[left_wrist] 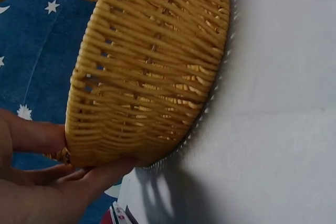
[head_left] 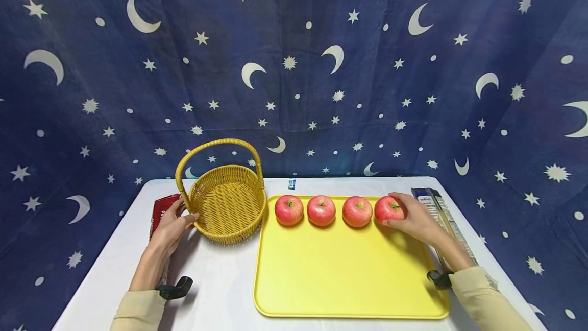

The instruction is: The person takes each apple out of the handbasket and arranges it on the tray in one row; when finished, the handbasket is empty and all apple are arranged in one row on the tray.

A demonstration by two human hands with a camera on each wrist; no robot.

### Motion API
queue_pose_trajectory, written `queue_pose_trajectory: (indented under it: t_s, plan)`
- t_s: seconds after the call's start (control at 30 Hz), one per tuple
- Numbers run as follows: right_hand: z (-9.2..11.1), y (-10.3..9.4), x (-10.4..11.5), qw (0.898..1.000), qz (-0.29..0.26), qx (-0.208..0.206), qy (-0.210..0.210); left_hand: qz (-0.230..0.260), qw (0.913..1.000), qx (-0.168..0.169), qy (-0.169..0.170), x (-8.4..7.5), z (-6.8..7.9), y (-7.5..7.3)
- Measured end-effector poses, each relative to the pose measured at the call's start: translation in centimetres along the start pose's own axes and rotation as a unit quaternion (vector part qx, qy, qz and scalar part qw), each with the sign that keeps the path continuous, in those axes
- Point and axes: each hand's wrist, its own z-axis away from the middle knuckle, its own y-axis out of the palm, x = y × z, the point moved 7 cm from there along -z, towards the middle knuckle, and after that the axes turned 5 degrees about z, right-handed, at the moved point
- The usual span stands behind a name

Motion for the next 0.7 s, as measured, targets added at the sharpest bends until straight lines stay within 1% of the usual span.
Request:
queue_pose_trajectory:
  t_s: [0.07,0.17,0.27,0.37,0.47,0.53,0.6,0.67,0.7]
  plan:
    - [-0.1,0.5,-0.1,1.0,0.002,0.003,0.002,-0.001,0.9999,-0.012,-0.004,0.0,-0.1,0.0]
    - [-0.2,1.1,-0.2,1.0,0.01,0.01,0.009,-0.019,0.9992,-0.036,-0.005,0.0,-0.1,0.0]
    - [-0.4,1.6,-0.1,1.0,0.016,0.021,0.012,-0.042,0.9978,-0.051,-0.007,-0.2,0.4,-0.1]
    - [-0.4,1.9,-0.1,0.999,0.016,0.026,0.013,-0.063,0.9969,-0.046,-0.005,-0.5,1.3,0.1]
    - [-0.3,1.9,-0.3,0.999,0.015,0.028,0.017,-0.116,0.9922,-0.044,0.007,-1.3,2.3,0.3]
    - [-0.2,1.9,-0.4,0.999,0.015,0.032,0.018,-0.177,0.9824,-0.056,0.022,-1.9,3.0,0.5]
    - [-0.1,1.9,-0.4,0.999,0.015,0.035,0.019,-0.24,0.9671,-0.072,0.043,-2.7,3.7,0.7]
    - [-0.1,1.9,-0.3,0.999,0.016,0.03,0.013,-0.286,0.9526,-0.082,0.065,-3.5,4.3,1.2]
    - [-0.1,1.8,-0.1,1.0,0.016,0.025,0.007,-0.302,0.9466,-0.083,0.077,-3.9,4.6,1.5]
